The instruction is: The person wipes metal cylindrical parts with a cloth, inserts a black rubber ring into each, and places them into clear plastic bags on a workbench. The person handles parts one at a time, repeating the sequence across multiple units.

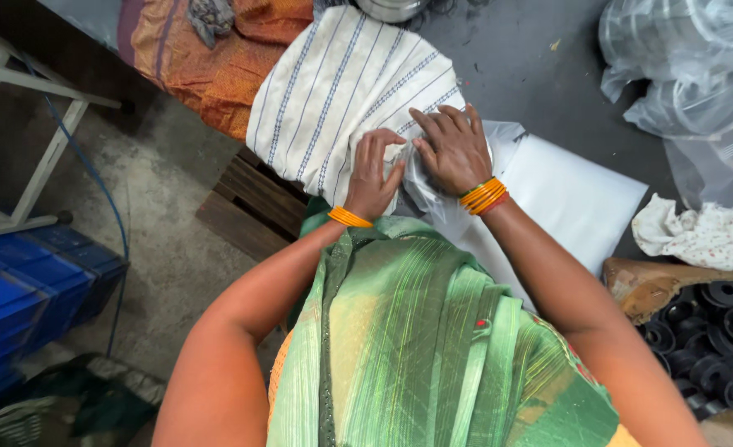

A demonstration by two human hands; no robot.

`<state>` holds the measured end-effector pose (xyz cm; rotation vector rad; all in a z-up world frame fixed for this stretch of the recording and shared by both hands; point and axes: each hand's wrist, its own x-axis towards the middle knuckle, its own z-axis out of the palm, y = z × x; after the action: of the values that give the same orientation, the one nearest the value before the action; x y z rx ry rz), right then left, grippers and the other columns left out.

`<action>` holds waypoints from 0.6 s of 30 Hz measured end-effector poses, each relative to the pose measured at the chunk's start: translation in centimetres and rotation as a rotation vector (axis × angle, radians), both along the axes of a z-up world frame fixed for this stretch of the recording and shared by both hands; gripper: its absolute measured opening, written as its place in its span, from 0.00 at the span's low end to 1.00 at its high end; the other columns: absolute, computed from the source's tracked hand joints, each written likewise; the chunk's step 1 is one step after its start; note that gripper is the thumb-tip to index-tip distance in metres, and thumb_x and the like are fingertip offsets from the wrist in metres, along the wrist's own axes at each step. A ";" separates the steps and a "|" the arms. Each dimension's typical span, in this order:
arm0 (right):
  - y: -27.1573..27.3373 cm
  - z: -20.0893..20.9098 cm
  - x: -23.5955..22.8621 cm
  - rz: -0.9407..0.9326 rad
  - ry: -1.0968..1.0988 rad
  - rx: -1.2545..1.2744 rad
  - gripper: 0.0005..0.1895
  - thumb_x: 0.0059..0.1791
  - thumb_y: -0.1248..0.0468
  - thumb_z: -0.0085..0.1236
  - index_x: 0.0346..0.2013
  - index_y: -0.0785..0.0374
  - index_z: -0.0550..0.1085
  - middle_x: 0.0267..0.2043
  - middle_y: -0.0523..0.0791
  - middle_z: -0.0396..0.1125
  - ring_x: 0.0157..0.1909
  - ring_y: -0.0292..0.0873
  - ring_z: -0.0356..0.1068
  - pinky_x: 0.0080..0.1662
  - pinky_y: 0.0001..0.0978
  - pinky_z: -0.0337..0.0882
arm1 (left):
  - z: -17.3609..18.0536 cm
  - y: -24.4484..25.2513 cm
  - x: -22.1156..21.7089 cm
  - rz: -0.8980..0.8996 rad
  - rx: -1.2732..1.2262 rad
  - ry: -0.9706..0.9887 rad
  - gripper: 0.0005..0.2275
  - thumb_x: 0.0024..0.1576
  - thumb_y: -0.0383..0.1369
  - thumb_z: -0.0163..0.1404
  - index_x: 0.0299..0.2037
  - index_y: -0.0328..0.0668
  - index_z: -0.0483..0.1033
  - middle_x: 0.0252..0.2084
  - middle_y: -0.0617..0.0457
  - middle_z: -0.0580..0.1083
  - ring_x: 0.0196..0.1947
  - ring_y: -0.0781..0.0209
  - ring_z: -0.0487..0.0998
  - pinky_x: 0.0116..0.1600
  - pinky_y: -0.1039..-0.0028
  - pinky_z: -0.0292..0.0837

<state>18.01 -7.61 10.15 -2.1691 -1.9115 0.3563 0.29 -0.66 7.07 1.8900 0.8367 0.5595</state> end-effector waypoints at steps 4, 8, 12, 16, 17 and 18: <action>-1.2 -3.8 2.0 0.210 -0.192 0.043 0.33 0.49 0.39 0.43 0.66 0.47 0.61 0.65 0.46 0.64 0.71 0.51 0.54 0.72 0.56 0.37 | 2.8 0.3 6.0 -0.410 0.158 -0.176 0.15 0.62 0.41 0.48 0.56 0.49 0.77 0.59 0.46 0.74 0.65 0.42 0.70 0.70 0.53 0.61; -2.1 -8.4 2.6 0.310 -0.485 -0.156 0.36 0.54 0.42 0.36 0.77 0.44 0.54 0.73 0.45 0.55 0.76 0.48 0.49 0.75 0.54 0.36 | 4.1 0.2 12.7 -0.850 0.441 0.245 0.23 0.60 0.58 0.39 0.49 0.56 0.78 0.45 0.44 0.78 0.53 0.38 0.73 0.60 0.32 0.55; -2.7 -13.0 2.1 0.181 -0.299 -0.228 0.36 0.59 0.41 0.29 0.79 0.53 0.51 0.78 0.46 0.48 0.80 0.44 0.42 0.78 0.48 0.37 | 1.6 0.6 12.4 -0.898 0.382 0.023 0.26 0.63 0.60 0.36 0.46 0.47 0.77 0.35 0.45 0.79 0.44 0.42 0.78 0.59 0.51 0.66; -3.8 -13.4 2.5 0.203 -0.311 -0.203 0.37 0.58 0.40 0.31 0.79 0.52 0.52 0.80 0.43 0.46 0.80 0.43 0.43 0.78 0.45 0.35 | 0.2 0.4 11.8 -0.905 0.394 -0.066 0.26 0.62 0.59 0.36 0.45 0.46 0.77 0.37 0.43 0.79 0.43 0.43 0.77 0.58 0.52 0.67; -3.9 -12.9 2.5 0.205 -0.321 -0.198 0.36 0.58 0.41 0.33 0.77 0.53 0.54 0.78 0.44 0.48 0.79 0.44 0.45 0.77 0.45 0.37 | 0.5 0.2 12.1 -0.909 0.410 -0.060 0.26 0.62 0.59 0.36 0.44 0.46 0.77 0.37 0.43 0.79 0.44 0.43 0.77 0.58 0.52 0.68; -3.4 -12.4 2.5 0.199 -0.310 -0.180 0.35 0.58 0.42 0.34 0.76 0.53 0.55 0.77 0.44 0.49 0.77 0.45 0.46 0.76 0.46 0.39 | 1.1 0.5 12.5 -0.913 0.409 0.048 0.25 0.60 0.59 0.37 0.44 0.48 0.78 0.37 0.43 0.79 0.44 0.41 0.77 0.57 0.47 0.66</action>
<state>20.46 -11.03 -2.29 -2.2613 -2.3567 0.2456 12.77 -0.21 8.15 2.3926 -0.1862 0.1042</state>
